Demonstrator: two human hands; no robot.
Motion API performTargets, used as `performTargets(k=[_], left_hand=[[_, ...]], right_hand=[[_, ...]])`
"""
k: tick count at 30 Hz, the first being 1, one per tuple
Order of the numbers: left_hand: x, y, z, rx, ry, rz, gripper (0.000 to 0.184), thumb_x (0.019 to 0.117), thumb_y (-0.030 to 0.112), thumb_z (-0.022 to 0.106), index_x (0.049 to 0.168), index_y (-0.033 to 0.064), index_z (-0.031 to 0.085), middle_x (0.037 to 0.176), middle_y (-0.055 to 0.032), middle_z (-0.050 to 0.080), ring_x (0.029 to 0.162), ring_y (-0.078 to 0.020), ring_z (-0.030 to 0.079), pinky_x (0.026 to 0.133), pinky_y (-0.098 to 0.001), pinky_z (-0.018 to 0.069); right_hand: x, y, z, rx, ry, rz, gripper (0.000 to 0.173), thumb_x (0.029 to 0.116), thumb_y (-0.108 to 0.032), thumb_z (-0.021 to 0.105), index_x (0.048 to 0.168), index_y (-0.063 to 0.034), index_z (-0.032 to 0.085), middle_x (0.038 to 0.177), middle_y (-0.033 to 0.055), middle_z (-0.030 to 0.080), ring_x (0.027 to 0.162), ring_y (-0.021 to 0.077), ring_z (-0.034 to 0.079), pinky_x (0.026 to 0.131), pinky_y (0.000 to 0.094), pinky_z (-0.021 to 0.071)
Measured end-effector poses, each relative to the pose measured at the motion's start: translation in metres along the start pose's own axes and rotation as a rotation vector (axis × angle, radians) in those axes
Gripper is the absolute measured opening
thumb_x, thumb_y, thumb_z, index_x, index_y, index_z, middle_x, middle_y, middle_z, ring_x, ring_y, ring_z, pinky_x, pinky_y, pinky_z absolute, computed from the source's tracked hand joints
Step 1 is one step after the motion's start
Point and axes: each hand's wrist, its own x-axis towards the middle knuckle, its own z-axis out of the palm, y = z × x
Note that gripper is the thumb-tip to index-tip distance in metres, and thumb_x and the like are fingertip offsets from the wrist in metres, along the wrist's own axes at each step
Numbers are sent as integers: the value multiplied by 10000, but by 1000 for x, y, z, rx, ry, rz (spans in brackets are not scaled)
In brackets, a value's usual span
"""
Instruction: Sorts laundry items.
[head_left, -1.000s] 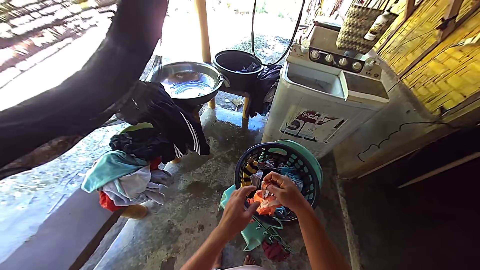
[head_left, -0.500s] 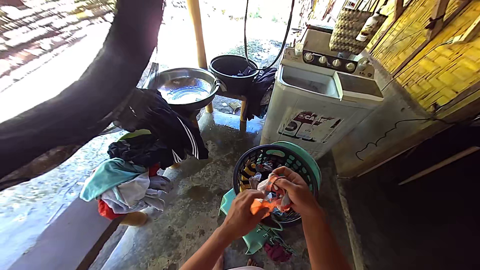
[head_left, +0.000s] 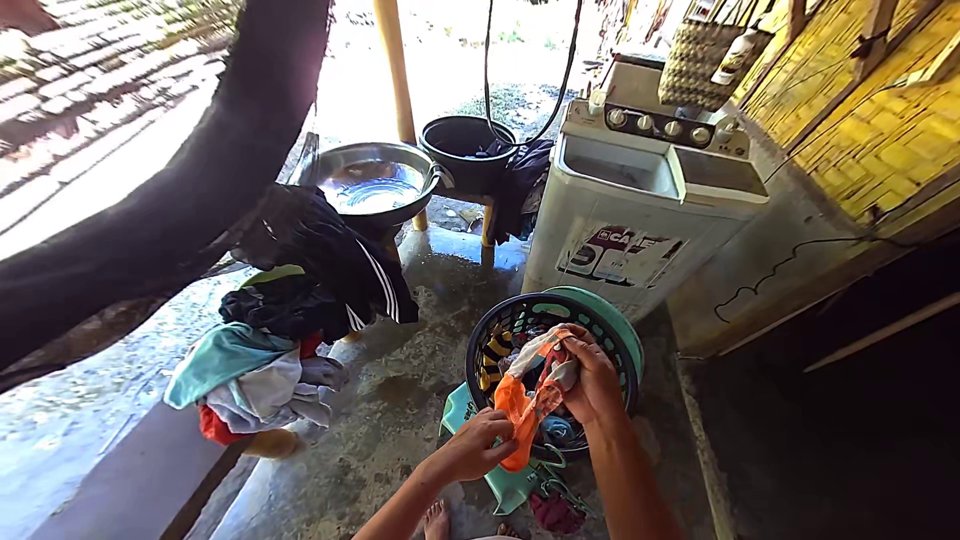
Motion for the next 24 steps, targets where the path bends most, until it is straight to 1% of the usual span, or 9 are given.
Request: performTargets(k=[3, 6, 8, 11, 14, 17, 19, 21, 24], left_hand=[[-12, 4, -18, -373, 95, 0, 272, 1012, 200, 517, 1024, -5, 696, 1008, -21, 664, 980, -52, 622, 915, -277, 521], [-17, 12, -43, -647, 242, 53, 234, 1027, 265, 526, 1087, 138, 713, 1091, 106, 679, 996, 6, 631, 908, -250, 537], [-18, 24, -58, -738, 300, 55, 217, 1040, 283, 539, 1103, 172, 715, 1111, 93, 703, 1005, -25, 657, 913, -272, 556], [-13, 56, -69, -816, 397, -117, 177, 1055, 187, 481, 1043, 130, 648, 1038, -3, 733, 938, -115, 711, 794, -311, 614], [-6, 77, -71, -799, 471, -262, 202, 1077, 159, 454, 1063, 65, 633, 1020, -56, 720, 899, -149, 717, 710, -313, 623], [-2, 90, -69, -740, 492, -313, 176, 1072, 128, 472, 1048, 54, 630, 931, -31, 701, 828, -118, 704, 685, -280, 613], [0, 90, -70, -692, 545, -314, 167, 1069, 104, 478, 1045, 44, 633, 902, -22, 702, 807, -107, 703, 688, -274, 612], [-1, 81, -75, -604, 632, -321, 191, 1068, 106, 489, 1153, 21, 637, 1022, -64, 697, 895, -143, 710, 748, -314, 623], [-15, 60, -83, -271, 655, -388, 383, 1057, 243, 526, 1390, 66, 594, 1388, -148, 575, 1173, -214, 639, 927, -384, 575]], right_hand=[[13, 11, -17, -75, 102, -57, 173, 1060, -4, 383, 1108, -33, 546, 817, 46, 639, 688, 112, 652, 664, 278, 591], [25, 32, -45, -372, 192, -66, 122, 1020, 16, 481, 1128, 21, 537, 817, 55, 611, 644, 93, 616, 606, 253, 562], [26, 46, -61, -652, 164, -28, 225, 1008, -35, 555, 1217, 46, 537, 875, 96, 640, 679, 120, 633, 617, 274, 563], [7, 55, -60, -1019, -25, -94, 403, 961, -91, 621, 1314, 90, 550, 1114, 204, 665, 927, 238, 679, 818, 391, 573], [-22, 66, -40, -794, -356, -151, 234, 915, -101, 644, 1094, 49, 648, 1082, 103, 687, 961, 129, 682, 829, 308, 590], [-35, 83, -23, -691, -664, -84, 444, 873, -122, 710, 1245, 95, 605, 1244, 142, 645, 1108, 117, 652, 948, 293, 565], [-37, 90, -14, -725, -663, -38, 311, 917, -98, 675, 1182, 63, 649, 1073, 74, 695, 924, 36, 667, 842, 229, 573], [-35, 90, -7, -638, -586, 57, 140, 958, -62, 613, 1042, 14, 695, 880, 8, 707, 759, 27, 655, 730, 232, 567], [-35, 76, 1, -307, -411, 274, 182, 1005, -29, 504, 1018, 8, 682, 870, 46, 737, 783, 105, 705, 753, 299, 604]])
